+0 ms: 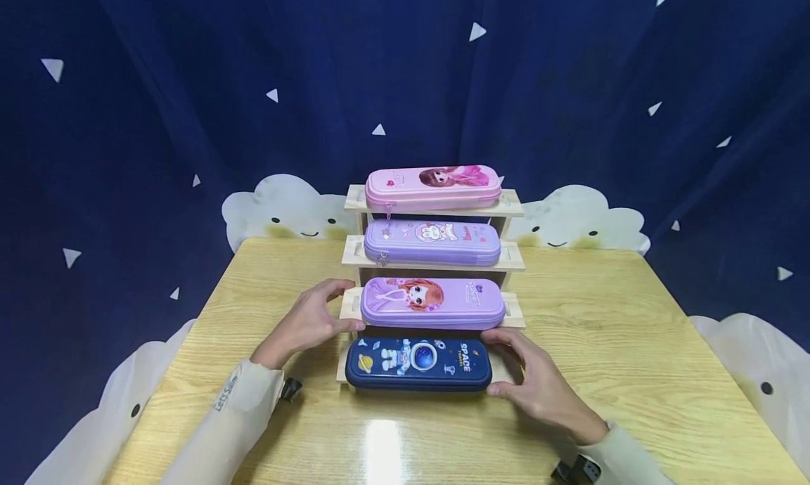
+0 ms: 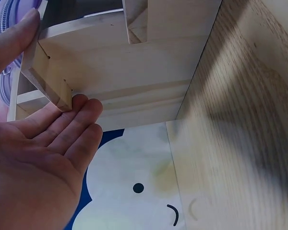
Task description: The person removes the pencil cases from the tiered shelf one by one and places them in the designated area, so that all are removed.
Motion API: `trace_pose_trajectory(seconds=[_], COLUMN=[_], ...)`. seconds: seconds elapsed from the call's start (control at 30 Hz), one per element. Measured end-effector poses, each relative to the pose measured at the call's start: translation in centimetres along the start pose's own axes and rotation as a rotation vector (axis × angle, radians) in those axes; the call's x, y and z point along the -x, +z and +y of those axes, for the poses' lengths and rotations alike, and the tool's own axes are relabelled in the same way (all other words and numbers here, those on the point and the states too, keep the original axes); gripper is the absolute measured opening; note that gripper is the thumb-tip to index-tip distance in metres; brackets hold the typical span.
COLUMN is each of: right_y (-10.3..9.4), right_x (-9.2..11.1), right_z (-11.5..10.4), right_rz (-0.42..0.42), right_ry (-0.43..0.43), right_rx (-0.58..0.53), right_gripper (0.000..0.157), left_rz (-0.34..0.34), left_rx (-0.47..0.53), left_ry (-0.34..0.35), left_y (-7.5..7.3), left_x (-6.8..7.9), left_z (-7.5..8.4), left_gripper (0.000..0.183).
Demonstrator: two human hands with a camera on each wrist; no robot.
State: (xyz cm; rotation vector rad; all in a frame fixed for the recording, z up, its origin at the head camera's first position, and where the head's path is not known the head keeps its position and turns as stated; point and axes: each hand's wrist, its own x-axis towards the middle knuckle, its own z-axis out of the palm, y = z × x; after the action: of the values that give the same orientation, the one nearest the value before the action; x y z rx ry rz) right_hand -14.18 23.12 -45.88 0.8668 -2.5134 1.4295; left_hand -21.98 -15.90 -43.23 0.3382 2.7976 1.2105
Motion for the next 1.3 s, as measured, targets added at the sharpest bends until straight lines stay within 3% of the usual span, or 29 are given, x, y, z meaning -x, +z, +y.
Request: trace_pose_trajectory(seconds=[0.3, 0.63, 0.93, 1.13, 1.3], right_y=[0.7, 1.9, 2.7, 2.7, 2.8], right_x=[-0.3, -1.5, -2.1, -2.6, -2.6], right_z=[0.2, -0.2, 0.0, -0.2, -0.4], right_rz=[-0.030, -0.101, -0.129, -0.195, -0.185], right_ry=[0.034, 0.179, 0.180, 0.169, 0.197], right_rx=[0.109, 0.174, 0.239, 0.211, 0.226], right_gripper=[0.088, 0.097, 0.095, 0.095, 0.087], left_rz=[-0.003, -0.008, -0.012, -0.011, -0.011], left_rx=[0.000, 0.003, 0.013, 0.021, 0.007], left_ry=[-0.009, -0.029, -0.026, -0.027, -0.030], left_y=[0.0, -0.1, -0.1, -0.1, -0.1], left_x=[-0.1, 0.0, -0.1, -0.1, -0.2], left_z=[0.0, 0.2, 0.0, -0.1, 0.0], left_gripper=[0.084, 0.086, 0.084, 0.083, 0.085])
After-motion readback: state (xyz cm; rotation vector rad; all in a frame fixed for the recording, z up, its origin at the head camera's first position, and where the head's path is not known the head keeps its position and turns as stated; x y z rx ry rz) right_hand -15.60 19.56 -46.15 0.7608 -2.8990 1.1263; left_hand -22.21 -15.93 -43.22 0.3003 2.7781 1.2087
